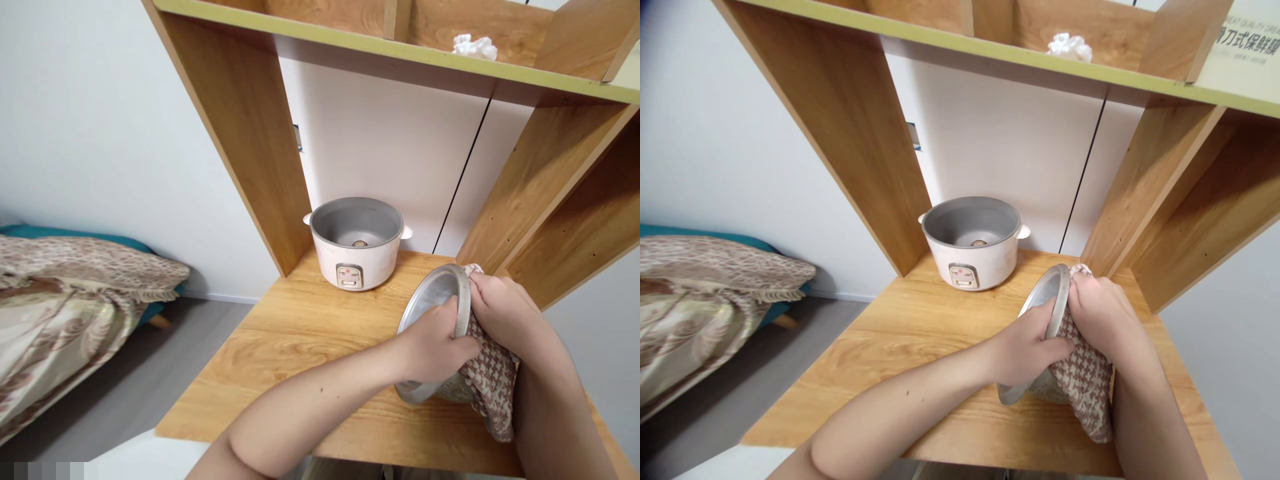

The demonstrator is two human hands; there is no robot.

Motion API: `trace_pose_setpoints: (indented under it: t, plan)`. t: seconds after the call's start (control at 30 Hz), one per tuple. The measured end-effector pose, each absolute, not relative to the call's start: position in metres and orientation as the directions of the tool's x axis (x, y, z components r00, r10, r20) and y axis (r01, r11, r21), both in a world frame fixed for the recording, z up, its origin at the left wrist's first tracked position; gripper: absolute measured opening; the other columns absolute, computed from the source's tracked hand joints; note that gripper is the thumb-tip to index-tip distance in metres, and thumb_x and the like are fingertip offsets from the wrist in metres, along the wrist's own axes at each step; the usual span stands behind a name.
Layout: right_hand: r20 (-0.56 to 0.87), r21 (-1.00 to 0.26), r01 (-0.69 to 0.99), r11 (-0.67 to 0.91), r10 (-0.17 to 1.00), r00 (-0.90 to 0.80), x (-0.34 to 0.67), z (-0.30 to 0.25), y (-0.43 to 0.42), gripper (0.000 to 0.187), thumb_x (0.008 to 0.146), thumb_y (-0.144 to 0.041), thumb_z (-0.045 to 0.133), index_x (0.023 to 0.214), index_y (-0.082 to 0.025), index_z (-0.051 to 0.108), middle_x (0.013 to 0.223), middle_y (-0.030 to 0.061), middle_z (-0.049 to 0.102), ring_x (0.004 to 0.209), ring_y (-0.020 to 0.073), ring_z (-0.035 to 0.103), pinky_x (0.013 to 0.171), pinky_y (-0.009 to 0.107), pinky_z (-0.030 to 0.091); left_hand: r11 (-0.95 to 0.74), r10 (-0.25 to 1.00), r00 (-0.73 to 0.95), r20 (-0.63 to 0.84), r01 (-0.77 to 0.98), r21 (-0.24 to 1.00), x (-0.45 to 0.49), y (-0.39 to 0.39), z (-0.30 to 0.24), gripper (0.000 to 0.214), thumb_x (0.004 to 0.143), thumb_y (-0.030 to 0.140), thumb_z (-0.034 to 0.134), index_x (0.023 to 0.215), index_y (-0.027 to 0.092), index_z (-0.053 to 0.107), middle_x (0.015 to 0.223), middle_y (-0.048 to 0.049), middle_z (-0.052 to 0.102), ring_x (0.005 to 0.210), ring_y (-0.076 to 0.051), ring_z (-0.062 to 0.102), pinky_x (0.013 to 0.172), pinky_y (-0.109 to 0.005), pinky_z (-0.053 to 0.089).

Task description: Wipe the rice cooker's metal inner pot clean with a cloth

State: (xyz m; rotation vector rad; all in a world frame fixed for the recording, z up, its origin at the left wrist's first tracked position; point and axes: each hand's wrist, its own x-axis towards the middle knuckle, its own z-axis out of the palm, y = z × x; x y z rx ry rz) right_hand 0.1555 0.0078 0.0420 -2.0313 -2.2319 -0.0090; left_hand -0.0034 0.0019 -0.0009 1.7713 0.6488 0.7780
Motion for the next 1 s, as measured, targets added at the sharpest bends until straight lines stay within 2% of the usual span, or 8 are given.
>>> trace_pose_setpoints:
  t: [0.23, 0.43, 0.73, 1.0]
  plan:
    - [0.11, -0.075, 0.991, 0.113, 0.988, -0.104, 0.156, 0.0415, 0.0085, 0.036, 0.101, -0.029, 0.029, 0.073, -0.023, 0.052, 0.073, 0.0043, 0.064, 0.059, 0.0155, 0.05, 0.058, 0.03, 0.025, -0.318, 0.734, 0.642, 0.222, 0.036, 0.947, -0.0034, 0.0015, -0.0011, 0.05, 0.078, 0.015, 0.057, 0.127, 0.015, 0.054, 0.13, -0.0109, 0.067, 0.121, -0.031, 0.061, 0.105, -0.044, 0.046]
    - [0.094, -0.097, 0.991, 0.089, 0.992, -0.08, 0.1552, 0.0421, 0.0091, 0.038, 0.1, -0.032, 0.028, 0.071, -0.024, 0.05, 0.072, 0.0036, 0.064, 0.061, 0.0166, 0.052, 0.06, 0.029, 0.028, -0.314, 0.742, 0.636, 0.21, 0.054, 0.948, -0.0031, 0.0018, -0.0029, 0.047, 0.078, 0.016, 0.058, 0.125, 0.015, 0.055, 0.126, -0.0111, 0.067, 0.118, -0.031, 0.062, 0.102, -0.044, 0.047]
    - [0.109, -0.104, 0.989, 0.109, 0.989, -0.097, 0.1568, 0.0422, 0.0122, 0.039, 0.1, -0.029, 0.029, 0.072, -0.023, 0.055, 0.072, 0.0047, 0.066, 0.061, 0.0164, 0.054, 0.06, 0.029, 0.028, -0.308, 0.742, 0.642, 0.19, 0.075, 0.948, -0.0033, 0.0008, -0.0055, 0.05, 0.079, 0.017, 0.06, 0.129, 0.018, 0.053, 0.113, -0.006, 0.07, 0.112, -0.029, 0.062, 0.098, -0.043, 0.048]
    - [0.13, 0.003, 0.993, 0.119, 0.984, -0.118, 0.1532, 0.0406, 0.006, 0.028, 0.098, -0.024, 0.035, 0.075, -0.023, 0.052, 0.07, 0.0035, 0.062, 0.057, 0.016, 0.052, 0.056, 0.029, 0.025, -0.299, 0.748, 0.635, 0.193, 0.063, 0.952, -0.0037, -0.001, -0.0005, 0.047, 0.078, 0.015, 0.056, 0.125, 0.018, 0.058, 0.108, -0.0042, 0.071, 0.105, -0.027, 0.064, 0.094, -0.041, 0.05]
